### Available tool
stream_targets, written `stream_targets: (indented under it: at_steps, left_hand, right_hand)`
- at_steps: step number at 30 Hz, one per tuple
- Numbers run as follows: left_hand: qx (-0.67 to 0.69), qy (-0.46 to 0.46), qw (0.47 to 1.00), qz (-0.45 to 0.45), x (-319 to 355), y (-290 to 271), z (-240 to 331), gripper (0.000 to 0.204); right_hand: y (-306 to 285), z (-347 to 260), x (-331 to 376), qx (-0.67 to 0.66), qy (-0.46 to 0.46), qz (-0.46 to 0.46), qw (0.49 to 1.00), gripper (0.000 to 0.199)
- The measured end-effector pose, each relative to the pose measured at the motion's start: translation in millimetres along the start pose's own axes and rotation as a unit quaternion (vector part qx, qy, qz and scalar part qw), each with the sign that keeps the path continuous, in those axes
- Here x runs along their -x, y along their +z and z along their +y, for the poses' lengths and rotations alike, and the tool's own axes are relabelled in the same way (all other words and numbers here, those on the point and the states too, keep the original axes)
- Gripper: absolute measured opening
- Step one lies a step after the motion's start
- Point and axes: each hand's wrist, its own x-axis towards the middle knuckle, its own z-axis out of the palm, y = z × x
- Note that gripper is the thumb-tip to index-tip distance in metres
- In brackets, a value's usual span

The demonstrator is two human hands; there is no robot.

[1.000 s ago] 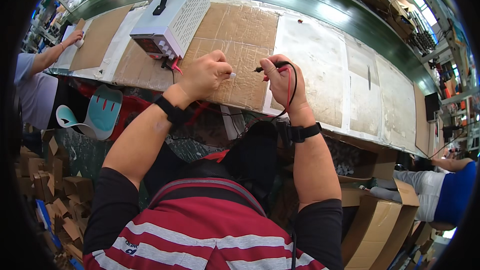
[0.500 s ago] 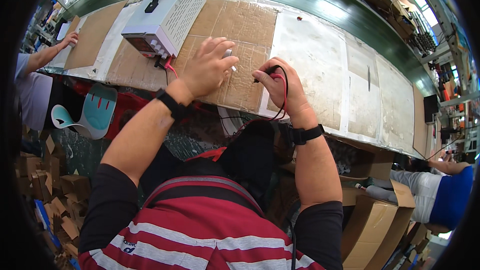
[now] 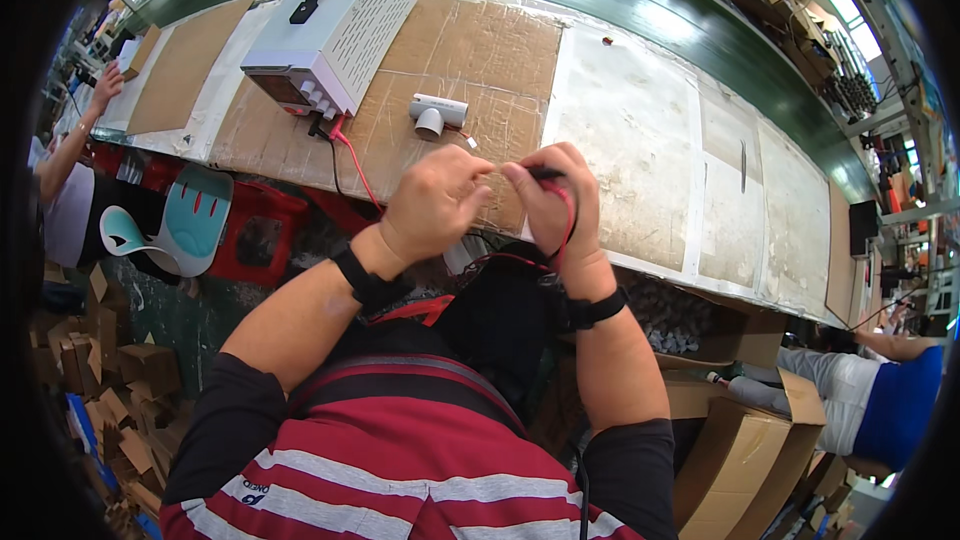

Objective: Testing a power supply unit using electronic multimeter probes on a factory assembly line.

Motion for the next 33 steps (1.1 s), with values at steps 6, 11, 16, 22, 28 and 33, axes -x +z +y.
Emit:
stream_targets:
  at_steps: [6, 11, 16, 22, 28, 33]
  left_hand:
    - [0.047, 0.058, 0.997, 0.011, 6, 6, 3, 0.015]
    - [0.015, 0.046, 0.998, 0.032, 24, -4, -9, 0.016]
    - [0.082, -0.051, 0.991, 0.097, 22, -12, -8, 0.016]
    - [0.085, 0.035, 0.992, 0.088, -4, -5, -22, 0.016]
    - [0.123, -0.020, 0.990, 0.067, -7, -4, -27, 0.020]
    - [0.047, 0.086, 0.995, 0.028, -14, -8, -38, 0.017]
  right_hand:
    - [8, -34, 16, 0.004, -0.129, -0.011, 0.992, 0.017]
    - [-2, -13, 16, 0.026, -0.150, -0.019, 0.988, 0.020]
    - [-6, -3, -4, 0.068, -0.076, 0.040, 0.994, 0.016]
    - [29, 19, -25, -0.254, 0.059, 0.045, 0.964, 0.013]
    - [34, 35, -21, -0.320, 0.133, 0.033, 0.938, 0.017]
    - [31, 33, -20, -0.356, 0.160, 0.028, 0.920, 0.019]
